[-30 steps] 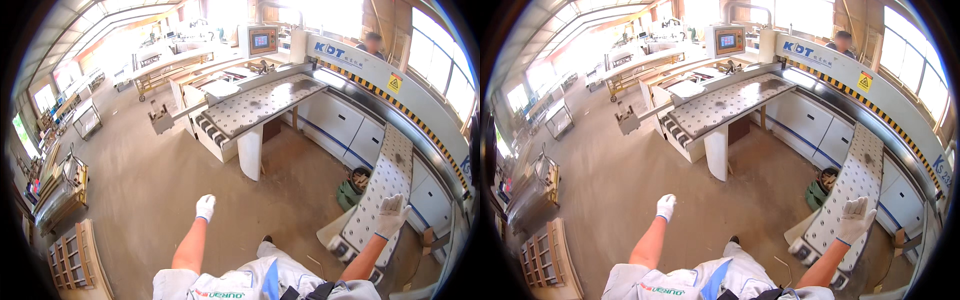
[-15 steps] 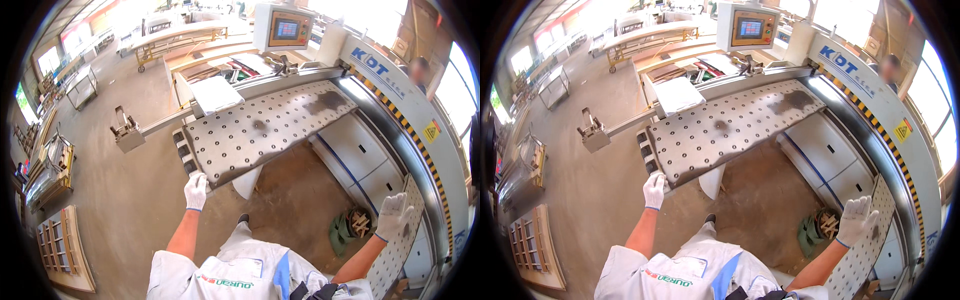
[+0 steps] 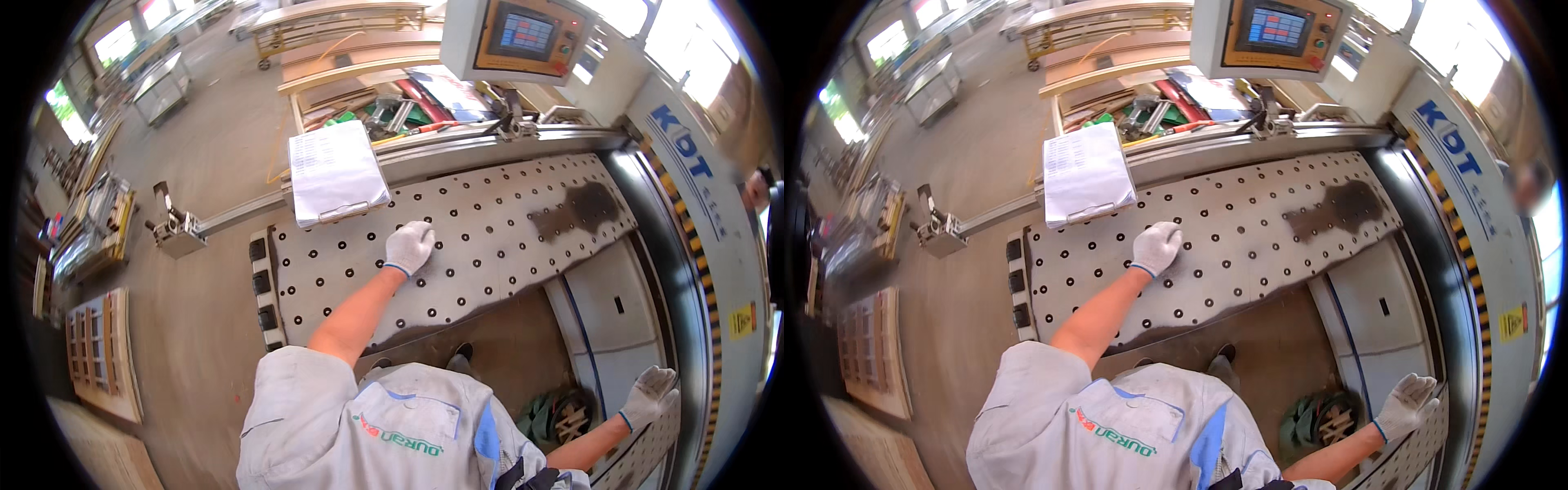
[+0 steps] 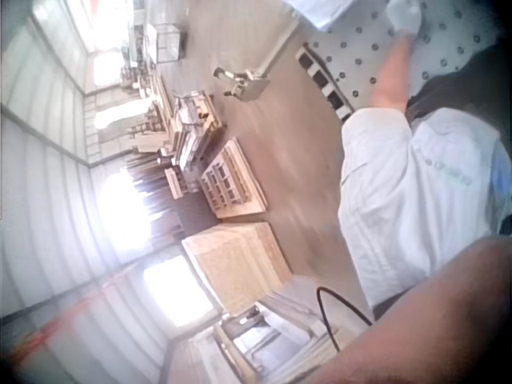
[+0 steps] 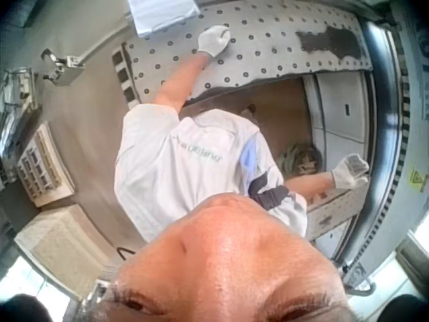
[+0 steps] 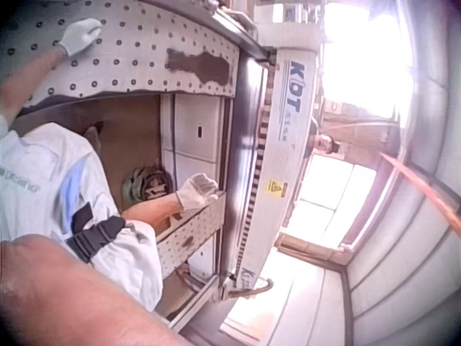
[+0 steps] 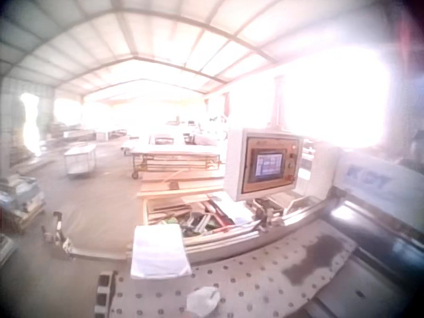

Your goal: The person selects a large brown wood panel from a rack and carries it to a panel saw. They place the panel on the machine's table, align it against the fence, and operate the saw to cut the panel into smaller pieces. The person then removes the cut pieces from the machine.

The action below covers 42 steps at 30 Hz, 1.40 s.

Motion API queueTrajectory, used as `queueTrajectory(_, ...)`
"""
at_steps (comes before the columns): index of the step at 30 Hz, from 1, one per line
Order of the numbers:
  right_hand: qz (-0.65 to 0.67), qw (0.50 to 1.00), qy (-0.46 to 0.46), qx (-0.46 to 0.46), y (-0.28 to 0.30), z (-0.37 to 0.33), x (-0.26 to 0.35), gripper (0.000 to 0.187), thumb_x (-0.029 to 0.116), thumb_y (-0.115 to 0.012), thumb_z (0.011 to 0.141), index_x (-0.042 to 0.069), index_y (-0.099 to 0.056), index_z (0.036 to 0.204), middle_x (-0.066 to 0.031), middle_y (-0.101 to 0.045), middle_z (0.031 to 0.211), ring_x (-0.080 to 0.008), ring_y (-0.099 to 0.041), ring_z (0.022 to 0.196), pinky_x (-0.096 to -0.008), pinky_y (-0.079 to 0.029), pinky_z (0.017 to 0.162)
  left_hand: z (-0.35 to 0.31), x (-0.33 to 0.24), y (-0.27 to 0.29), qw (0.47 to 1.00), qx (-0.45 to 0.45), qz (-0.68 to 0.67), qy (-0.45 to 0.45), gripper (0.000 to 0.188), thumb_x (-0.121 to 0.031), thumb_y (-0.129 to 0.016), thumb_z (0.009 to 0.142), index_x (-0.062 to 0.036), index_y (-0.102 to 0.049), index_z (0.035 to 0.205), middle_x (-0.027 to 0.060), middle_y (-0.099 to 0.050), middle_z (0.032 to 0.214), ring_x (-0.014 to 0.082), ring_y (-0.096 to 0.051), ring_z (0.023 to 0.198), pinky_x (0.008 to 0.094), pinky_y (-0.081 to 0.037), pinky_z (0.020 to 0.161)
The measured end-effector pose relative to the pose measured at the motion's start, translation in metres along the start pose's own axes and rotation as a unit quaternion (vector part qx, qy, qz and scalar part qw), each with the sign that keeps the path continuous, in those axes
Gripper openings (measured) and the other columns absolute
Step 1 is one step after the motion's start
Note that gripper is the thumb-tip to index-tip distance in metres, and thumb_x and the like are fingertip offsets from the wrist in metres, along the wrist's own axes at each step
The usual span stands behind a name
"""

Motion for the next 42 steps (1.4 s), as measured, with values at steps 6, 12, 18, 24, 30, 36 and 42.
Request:
queueTrajectory(6, 0.027, 0.996, -0.085, -0.006, 0.015, 0.151, -0.070, 0.044, 0.031, -0.061, 0.107, -0.006, -0.065, 0.131, -0.0198, -0.075, 0.123, -0.0329, -0.073, 0.113, -0.0559, -0.055, 0.109, 0.012, -0.022, -0.037, 0.995, -0.081, 0.053, 0.027, 0.012, -0.024, -0.071, 0.091, -0.0125, -0.075, 0.092, 0.0107, -0.075, 0.093, 0.0339, -0.072, 0.084, 0.0453, -0.058, 0.077)
queueTrajectory(12, 0.008, 0.980, -0.196, 0.038, -0.025, 0.253, -0.161, 0.043, 0.034, -0.058, 0.109, -0.002, -0.066, 0.132, -0.0155, -0.076, 0.122, -0.0282, -0.073, 0.111, -0.0514, -0.052, 0.112, 0.008, -0.019, -0.034, 0.990, -0.100, 0.041, 0.093, 0.014, -0.024, -0.072, 0.090, -0.0112, -0.076, 0.096, 0.0118, -0.075, 0.097, 0.0345, -0.073, 0.089, 0.0445, -0.059, 0.081)
queueTrajectory(18, -0.115, 0.897, -0.419, -0.076, -0.122, 0.135, -0.325, 0.046, 0.042, -0.054, 0.109, 0.001, -0.068, 0.122, -0.0129, -0.074, 0.108, -0.0273, -0.070, 0.101, -0.0474, -0.055, 0.099, -0.014, -0.050, 0.002, 0.986, -0.071, -0.097, 0.115, 0.018, -0.022, -0.067, 0.095, -0.0087, -0.076, 0.104, 0.0136, -0.073, 0.102, 0.0354, -0.069, 0.101, 0.0444, -0.056, 0.092)
queueTrajectory(24, -0.133, 0.605, -0.734, 0.279, -0.179, -0.113, -0.442, 0.030, 0.036, -0.064, 0.102, 0.007, -0.072, 0.105, -0.0113, -0.073, 0.092, -0.0271, -0.068, 0.079, -0.0500, -0.057, 0.078, -0.171, -0.055, 0.077, 0.883, 0.040, -0.423, 0.199, 0.019, -0.018, -0.065, 0.099, -0.0005, -0.071, 0.097, 0.0065, -0.072, 0.085, 0.0139, -0.067, 0.072, 0.0318, -0.055, 0.066)
queueTrajectory(30, -0.023, 0.390, -0.864, 0.318, -0.260, -0.387, -0.557, 0.033, 0.037, -0.060, 0.105, 0.005, -0.070, 0.110, -0.0116, -0.072, 0.097, -0.0289, -0.067, 0.087, -0.0560, -0.055, 0.090, -0.345, 0.030, 0.392, 0.888, -0.243, -0.133, 0.366, 0.030, -0.028, -0.066, 0.101, -0.0019, -0.074, 0.113, 0.0077, -0.076, 0.099, 0.0147, -0.070, 0.090, 0.0339, -0.058, 0.084)
queueTrajectory(36, -0.053, 0.288, -0.819, 0.494, -0.359, -0.600, -0.596, 0.039, 0.039, -0.056, 0.106, 0.003, -0.071, 0.101, -0.0140, -0.072, 0.080, -0.0318, -0.070, 0.071, -0.0514, -0.060, 0.076, -0.478, 0.060, 0.655, 0.851, -0.433, 0.027, 0.294, 0.022, -0.016, -0.070, 0.100, -0.0014, -0.074, 0.116, 0.0086, -0.077, 0.106, 0.0155, -0.072, 0.097, 0.0325, -0.058, 0.087)
queueTrajectory(42, -0.024, 0.223, -0.792, 0.567, -0.495, -0.892, -0.617, 0.034, 0.036, -0.059, 0.104, 0.005, -0.069, 0.096, -0.0120, -0.070, 0.080, -0.0299, -0.069, 0.070, -0.0471, -0.060, 0.069, -0.865, 0.115, 0.775, 0.529, -0.558, 0.265, 0.582, 0.041, -0.039, -0.070, 0.096, -0.0043, -0.073, 0.116, 0.0179, -0.075, 0.116, 0.0371, -0.071, 0.110, 0.0458, -0.056, 0.093)
Point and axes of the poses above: each hand's wrist, its own z-axis towards the middle knuckle, its own y-axis out of the back of the hand, x = y × z, the point moved 2 cm from there along z, towards the middle knuckle
